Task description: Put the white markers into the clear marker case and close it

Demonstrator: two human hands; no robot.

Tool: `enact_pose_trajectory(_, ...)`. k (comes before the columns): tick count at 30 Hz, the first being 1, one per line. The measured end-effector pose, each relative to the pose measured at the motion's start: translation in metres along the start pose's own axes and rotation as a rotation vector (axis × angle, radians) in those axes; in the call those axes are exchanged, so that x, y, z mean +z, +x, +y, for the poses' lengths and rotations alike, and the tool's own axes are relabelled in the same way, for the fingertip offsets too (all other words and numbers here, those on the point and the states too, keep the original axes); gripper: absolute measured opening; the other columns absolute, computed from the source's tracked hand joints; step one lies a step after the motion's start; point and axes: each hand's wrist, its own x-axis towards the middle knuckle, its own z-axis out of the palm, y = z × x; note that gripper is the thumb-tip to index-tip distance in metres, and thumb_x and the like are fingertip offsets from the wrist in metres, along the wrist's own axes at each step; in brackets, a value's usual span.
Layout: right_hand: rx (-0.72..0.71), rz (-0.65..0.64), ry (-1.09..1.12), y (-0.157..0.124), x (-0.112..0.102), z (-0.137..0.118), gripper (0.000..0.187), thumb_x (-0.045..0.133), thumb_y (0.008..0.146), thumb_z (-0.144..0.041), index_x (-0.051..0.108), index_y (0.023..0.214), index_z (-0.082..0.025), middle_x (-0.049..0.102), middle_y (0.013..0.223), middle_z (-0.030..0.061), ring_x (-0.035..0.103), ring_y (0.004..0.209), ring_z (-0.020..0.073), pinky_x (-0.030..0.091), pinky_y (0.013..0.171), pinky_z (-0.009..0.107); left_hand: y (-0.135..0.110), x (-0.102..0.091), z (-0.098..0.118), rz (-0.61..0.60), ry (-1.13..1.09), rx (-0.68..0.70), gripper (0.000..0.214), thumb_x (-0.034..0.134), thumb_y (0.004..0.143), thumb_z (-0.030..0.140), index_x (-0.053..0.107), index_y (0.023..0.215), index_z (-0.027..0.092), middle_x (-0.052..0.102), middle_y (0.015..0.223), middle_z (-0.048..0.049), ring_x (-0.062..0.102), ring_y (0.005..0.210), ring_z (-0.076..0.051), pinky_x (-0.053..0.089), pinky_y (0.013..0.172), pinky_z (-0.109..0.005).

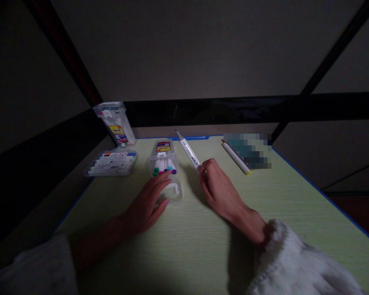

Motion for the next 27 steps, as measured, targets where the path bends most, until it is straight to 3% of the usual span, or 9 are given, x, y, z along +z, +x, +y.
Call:
enact_pose_trajectory(12,-0.092,0.024,0.017,-0.0005,-0.0004,-0.0027,0.014,0.037,0.083,-0.01,0.035,0.091,-0.021,0.042,0.088,0.0059,0.043,0.072,0.0158,0.038,0.059,0.03,0.0007,-0.0008,0.0013,0.013,-0.005,0.032,0.055,0.04,0.085,0.014,0.016,0.135,0.015,0.031,0.136,-0.0171,0.03,0.127,-0.025,0.034,0.102,-0.045)
enact_pose_trajectory(27,-0.176,-0.037,0.0,-0.0008,-0.001,-0.0077,0.013,0.037,0.083,-0.01,0.039,0.091,-0.02,0.048,0.089,0.0083,0.047,0.072,0.0172,0.04,0.059,0.031,0.0009,-0.0012,0.0008,-0.001,0.022,0.063,0.059,0.038,0.086,0.014,0.011,0.138,0.018,0.028,0.138,-0.0165,0.031,0.127,-0.027,0.038,0.099,-0.046)
